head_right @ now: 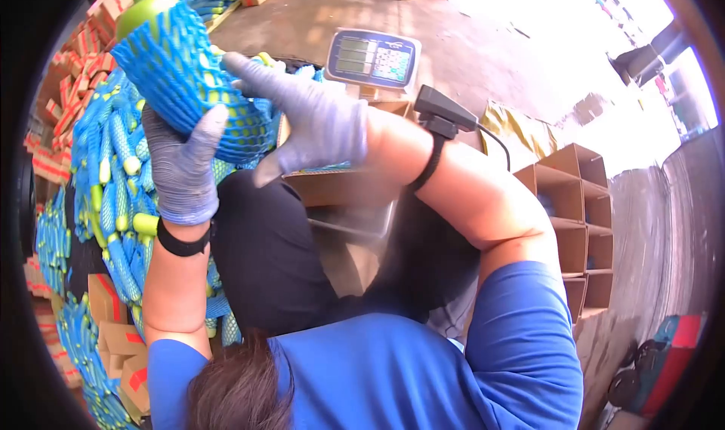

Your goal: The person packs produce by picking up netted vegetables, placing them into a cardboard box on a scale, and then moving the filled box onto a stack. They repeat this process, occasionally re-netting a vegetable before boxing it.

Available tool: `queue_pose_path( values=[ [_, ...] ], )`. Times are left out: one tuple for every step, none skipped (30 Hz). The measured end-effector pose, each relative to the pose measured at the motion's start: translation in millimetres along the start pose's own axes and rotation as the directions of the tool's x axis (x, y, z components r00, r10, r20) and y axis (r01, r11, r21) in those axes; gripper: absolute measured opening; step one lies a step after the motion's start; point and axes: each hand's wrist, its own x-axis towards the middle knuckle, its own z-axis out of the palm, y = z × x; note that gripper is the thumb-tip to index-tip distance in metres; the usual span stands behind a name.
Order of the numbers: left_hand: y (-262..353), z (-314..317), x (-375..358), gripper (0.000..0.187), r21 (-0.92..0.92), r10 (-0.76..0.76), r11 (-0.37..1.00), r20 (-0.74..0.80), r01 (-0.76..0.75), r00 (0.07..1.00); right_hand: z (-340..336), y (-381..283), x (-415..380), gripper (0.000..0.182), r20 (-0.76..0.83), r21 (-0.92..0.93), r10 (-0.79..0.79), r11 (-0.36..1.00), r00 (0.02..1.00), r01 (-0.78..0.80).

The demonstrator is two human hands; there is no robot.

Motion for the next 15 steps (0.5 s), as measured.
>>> queue_pose_path(
  values=[
    [-2.6, 15.5, -6.1, 0.066, 0.162, 0.085, 0.983, -0.008, -0.083, 0.996, 10.1, 3.0, -1.4, 0.104, -0.097, -0.144, -0.013, 0.99, 0.995, -0.001],
    [-12.2, 29.7, -13.3, 0.068, 0.158, 0.086, 0.984, 0.013, -0.087, 0.996, 17.3, 8.2, -1.5, 0.092, -0.182, -0.256, -0.023, 0.966, 0.983, -0.025],
    [-9.6, 31.8, -13.0, 0.069, 0.277, 0.053, 0.956, 0.16, -0.096, 0.986, 20.5, 13.4, -2.4, 0.082, -0.222, -0.288, -0.016, 0.956, 0.975, -0.049],
    [-7.3, 31.1, -12.5, 0.071, 0.388, 0.004, 0.913, 0.296, -0.124, 0.955, 15.5, 16.2, -9.0, 0.075, -0.165, -0.192, 0.006, 0.981, 0.986, -0.039],
    [-12.2, 25.3, -13.3, 0.077, 0.337, -0.122, 0.942, 0.362, -0.008, 0.924, 10.6, 18.8, -15.5, 0.07, -0.107, -0.094, 0.029, 0.995, 0.994, -0.039],
    [-10.3, 10.6, -14.0, 0.079, 0.583, -0.012, 0.756, 0.467, -0.297, 0.884, 1.1, 16.7, -19.5, 0.066, -0.114, -0.135, 0.152, 0.977, 0.982, -0.166],
    [-0.9, -1.8, -11.7, 0.076, 0.653, -0.046, 0.675, 0.501, -0.343, 0.864, -11.0, 23.2, -19.9, 0.064, -0.051, -0.032, 0.299, 0.953, 0.953, -0.301],
    [6.8, -13.9, -13.7, 0.074, 0.716, -0.09, 0.588, 0.521, -0.377, 0.848, -20.5, 31.6, -20.5, 0.061, 0.036, 0.061, 0.438, 0.896, 0.898, -0.439],
    [5.8, -29.6, -18.0, 0.071, 0.755, -0.113, 0.552, 0.489, -0.355, 0.865, -22.8, 69.9, -29.3, 0.061, 0.096, -0.14, 0.506, 0.859, 0.857, -0.492],
    [2.8, -44.6, -21.2, 0.069, 0.789, -0.134, 0.512, 0.462, -0.338, 0.877, -26.7, 82.7, -33.6, 0.064, 0.194, -0.344, 0.635, 0.758, 0.748, -0.554],
    [-0.6, -57.0, -25.7, 0.066, 0.805, -0.127, 0.52, 0.402, -0.285, 0.907, -29.7, 94.0, -37.7, 0.066, 0.249, -0.538, 0.757, 0.627, 0.604, -0.564],
    [-3.9, -68.3, -31.3, 0.064, 0.817, -0.126, 0.529, 0.341, -0.228, 0.932, -24.7, 108.8, -46.5, 0.072, 0.331, -0.591, 0.768, 0.621, 0.548, -0.515],
    [-10.5, -79.7, -40.2, 0.064, 0.816, -0.132, 0.531, 0.347, -0.23, 0.928, -12.2, 121.7, -53.3, 0.062, 0.357, -0.67, 0.822, 0.556, 0.443, -0.492],
    [-20.1, -89.7, -50.6, 0.058, 0.798, -0.142, 0.592, 0.24, -0.112, 0.96, -1.4, 134.5, -60.6, 0.06, 0.407, -0.708, 0.845, 0.531, 0.345, -0.465],
    [-26.5, -96.3, -59.4, 0.053, 0.763, -0.166, 0.647, 0.127, 0.011, 0.978, 9.8, 144.9, -67.4, 0.059, 0.451, -0.731, 0.855, 0.519, 0.257, -0.443]
  ],
)
